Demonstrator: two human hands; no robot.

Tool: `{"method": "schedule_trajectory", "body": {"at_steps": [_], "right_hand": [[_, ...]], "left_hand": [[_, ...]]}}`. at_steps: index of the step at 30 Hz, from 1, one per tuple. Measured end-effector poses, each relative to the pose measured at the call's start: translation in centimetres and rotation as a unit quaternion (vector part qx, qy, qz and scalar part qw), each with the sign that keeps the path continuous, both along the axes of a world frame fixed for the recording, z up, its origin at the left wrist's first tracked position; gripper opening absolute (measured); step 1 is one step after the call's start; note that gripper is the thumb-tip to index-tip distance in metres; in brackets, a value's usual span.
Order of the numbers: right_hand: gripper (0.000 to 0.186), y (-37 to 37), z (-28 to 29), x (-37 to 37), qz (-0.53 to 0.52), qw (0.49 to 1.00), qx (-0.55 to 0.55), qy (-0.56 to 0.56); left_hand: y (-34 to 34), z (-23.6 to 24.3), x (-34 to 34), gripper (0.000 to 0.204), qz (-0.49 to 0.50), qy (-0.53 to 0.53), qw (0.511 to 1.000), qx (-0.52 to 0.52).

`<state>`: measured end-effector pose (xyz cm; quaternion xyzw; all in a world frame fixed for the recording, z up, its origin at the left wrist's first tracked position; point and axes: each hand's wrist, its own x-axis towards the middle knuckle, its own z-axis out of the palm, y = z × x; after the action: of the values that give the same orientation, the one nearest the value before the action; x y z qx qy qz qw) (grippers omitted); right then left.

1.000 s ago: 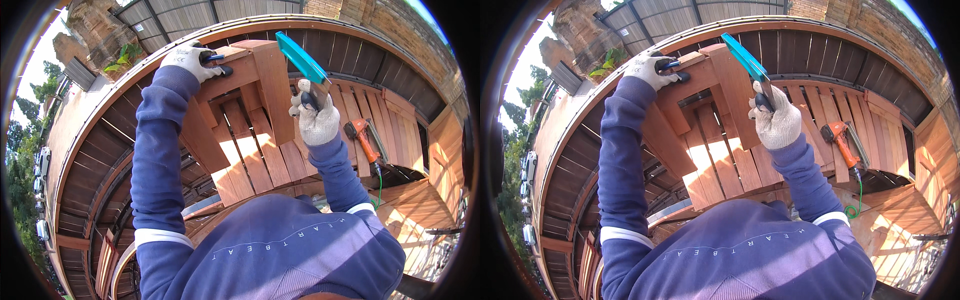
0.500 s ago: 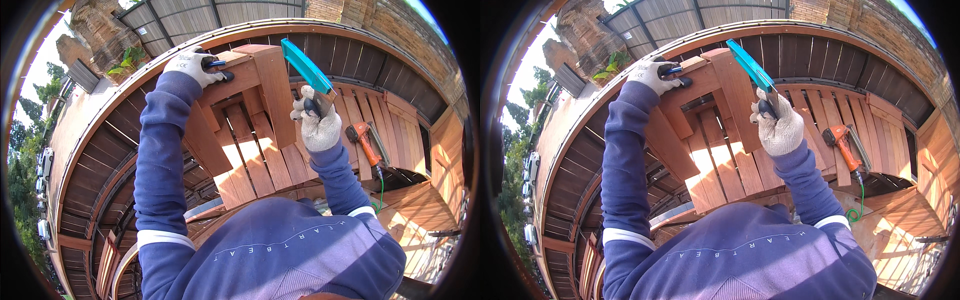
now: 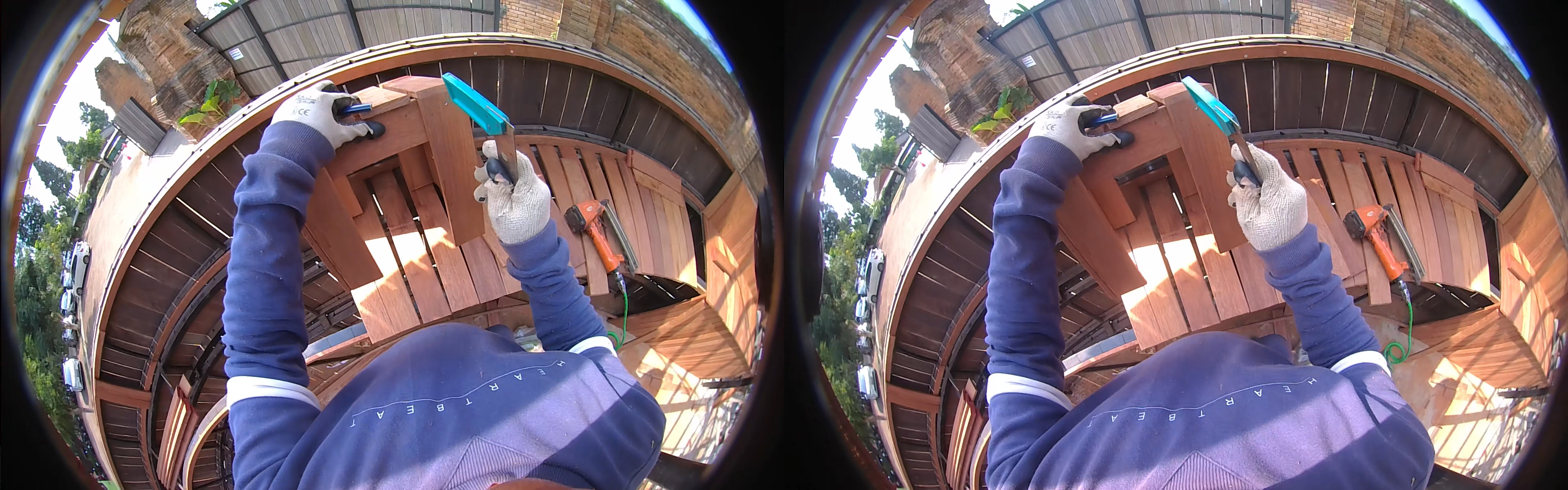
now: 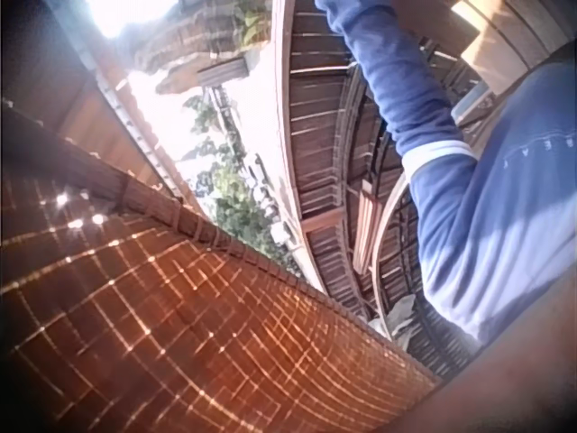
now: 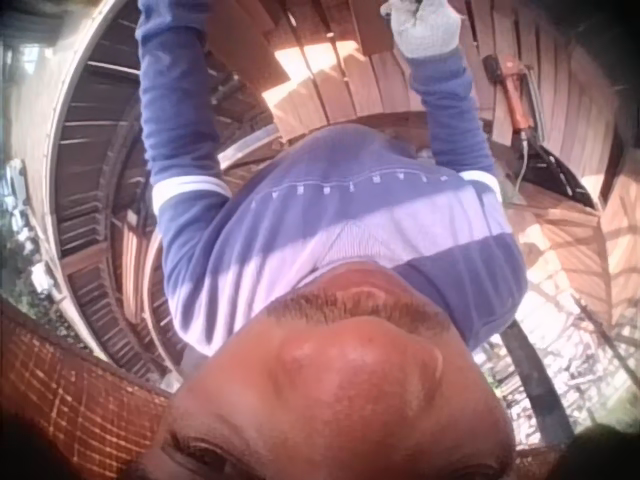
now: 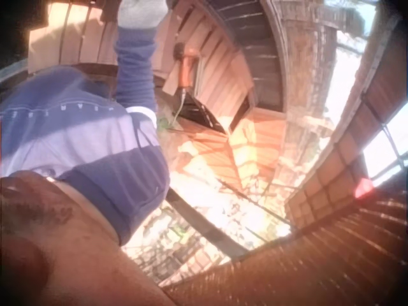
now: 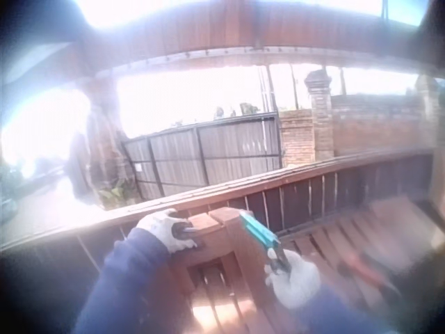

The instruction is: The person constructs a wooden piece of furniture by positioning wooden blocks and slats, securing them with a nail gun, and then measuring and marking another wooden slat with a square and a pencil.

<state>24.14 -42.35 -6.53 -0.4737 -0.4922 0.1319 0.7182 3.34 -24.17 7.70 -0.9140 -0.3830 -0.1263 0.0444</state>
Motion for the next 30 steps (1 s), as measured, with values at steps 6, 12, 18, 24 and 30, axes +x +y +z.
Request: {"method": "schedule_trajectory", "body": {"at_steps": [6,12,18,24,30], "right_hand": [[0.034,-1.6,-1.3,1.1,-0.013,0.998,-0.058,-0.026],[0.035,-5.8,-7.3,6.8,-0.226,0.918,-0.182,-0.271],[0.039,-7.9,-13.7,10.3,-0.24,0.813,-0.391,-0.357],[0.038,-8.0,-13.4,10.9,-0.235,0.738,-0.456,-0.438],[0.033,-8.1,-11.2,10.2,-0.228,0.688,-0.433,-0.536]], "left_hand": [[-1.1,-0.7,-0.1,0.054,0.036,0.009,0.999,0.036],[-6.9,-2.8,-0.3,0.035,0.007,-0.036,0.994,0.1],[-12.3,-5.5,-1.4,0.047,-0.006,-0.039,0.996,0.076],[-15.5,-7.7,-1.7,0.053,0.004,-0.104,0.994,0.036],[-19.0,-7.7,-4.5,0.051,-0.066,-0.271,0.953,0.116]]}}
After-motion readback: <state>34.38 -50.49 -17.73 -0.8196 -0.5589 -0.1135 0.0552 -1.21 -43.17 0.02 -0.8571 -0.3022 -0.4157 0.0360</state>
